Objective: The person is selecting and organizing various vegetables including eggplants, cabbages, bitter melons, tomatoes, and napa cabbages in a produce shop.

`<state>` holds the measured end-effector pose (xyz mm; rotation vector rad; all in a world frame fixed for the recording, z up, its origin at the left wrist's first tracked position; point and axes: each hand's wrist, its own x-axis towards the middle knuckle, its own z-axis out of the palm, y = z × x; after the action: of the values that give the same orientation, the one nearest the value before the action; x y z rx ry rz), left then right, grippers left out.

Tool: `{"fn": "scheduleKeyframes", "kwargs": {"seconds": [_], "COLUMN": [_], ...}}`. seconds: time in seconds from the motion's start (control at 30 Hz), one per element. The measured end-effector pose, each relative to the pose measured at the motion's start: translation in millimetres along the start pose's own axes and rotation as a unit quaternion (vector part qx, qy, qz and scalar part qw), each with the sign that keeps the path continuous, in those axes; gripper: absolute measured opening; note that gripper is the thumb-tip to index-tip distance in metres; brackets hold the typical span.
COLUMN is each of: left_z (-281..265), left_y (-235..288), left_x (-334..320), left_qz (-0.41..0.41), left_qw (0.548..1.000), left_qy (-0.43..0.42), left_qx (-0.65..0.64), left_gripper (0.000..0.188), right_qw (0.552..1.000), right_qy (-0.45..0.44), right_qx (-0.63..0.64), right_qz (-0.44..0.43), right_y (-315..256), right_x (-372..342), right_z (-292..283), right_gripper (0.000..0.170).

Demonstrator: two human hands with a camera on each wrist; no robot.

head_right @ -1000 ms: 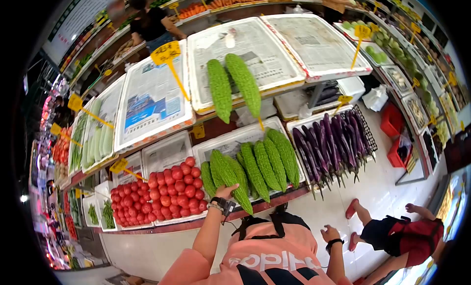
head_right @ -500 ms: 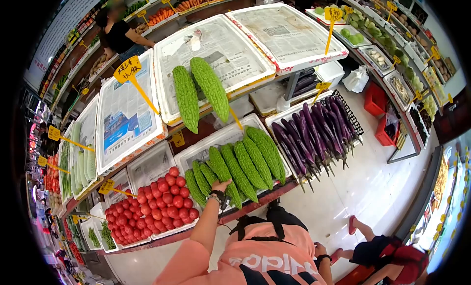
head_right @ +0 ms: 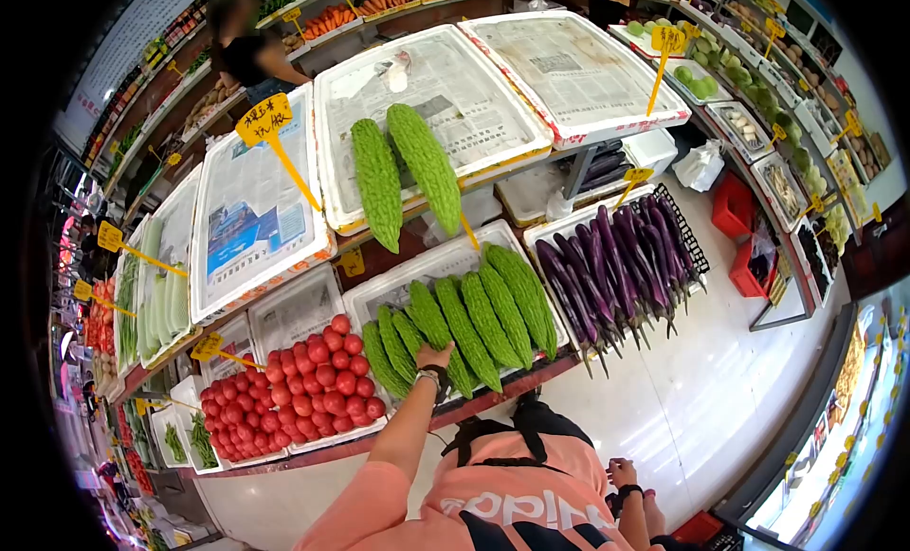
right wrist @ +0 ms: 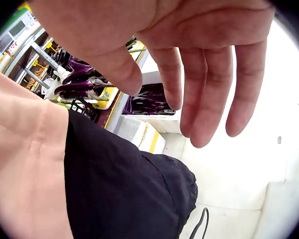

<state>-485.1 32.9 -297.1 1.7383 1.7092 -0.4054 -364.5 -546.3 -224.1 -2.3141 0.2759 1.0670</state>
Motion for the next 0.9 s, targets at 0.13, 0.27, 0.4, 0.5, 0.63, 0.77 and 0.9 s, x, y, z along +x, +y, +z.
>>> {"fn": "scheduleKeyframes", "kwargs": {"seconds": [0.13, 0.27, 0.4, 0.5, 0.63, 0.77, 0.9], "left_z": [-32, -58, -211, -290, -328, -330, -334], "left_y": [6, 3, 80, 120, 156, 168, 171], "left_x": [-8, 49, -19, -82, -112, -102, -101], "left_qz": [0.022, 0.248, 0.229, 0.281, 0.26, 0.211, 0.225], "left_qw": [0.995, 0.965, 0.776, 0.771, 0.84, 0.884, 0.87], "left_qy": [-0.073, 0.071, -0.125, -0.089, -0.087, -0.026, -0.067], "left_qx": [-0.068, -0.054, -0.574, -0.564, -0.468, -0.416, -0.434], "left_gripper": [0.09, 0.073, 0.065, 0.066, 0.068, 0.057, 0.053], "right_qw": [0.995, 0.982, 0.972, 0.992, 0.993, 0.989, 0.981], "right_qy": [0.0, 0.0, -0.038, -0.061, -0.103, -0.058, -0.014], "right_qx": [-0.076, -0.159, -0.195, -0.092, 0.061, 0.13, 0.169], "right_qz": [-0.057, -0.101, -0.128, -0.062, -0.015, 0.037, 0.094], "right_y": [0, 36, 69, 52, 61, 26, 0], "right_x": [2, 29, 58, 47, 61, 35, 4], "right_z": [8, 23, 36, 36, 46, 45, 45], "right_gripper": [0.032, 0.04, 0.038, 0.034, 0.03, 0.03, 0.034]}}
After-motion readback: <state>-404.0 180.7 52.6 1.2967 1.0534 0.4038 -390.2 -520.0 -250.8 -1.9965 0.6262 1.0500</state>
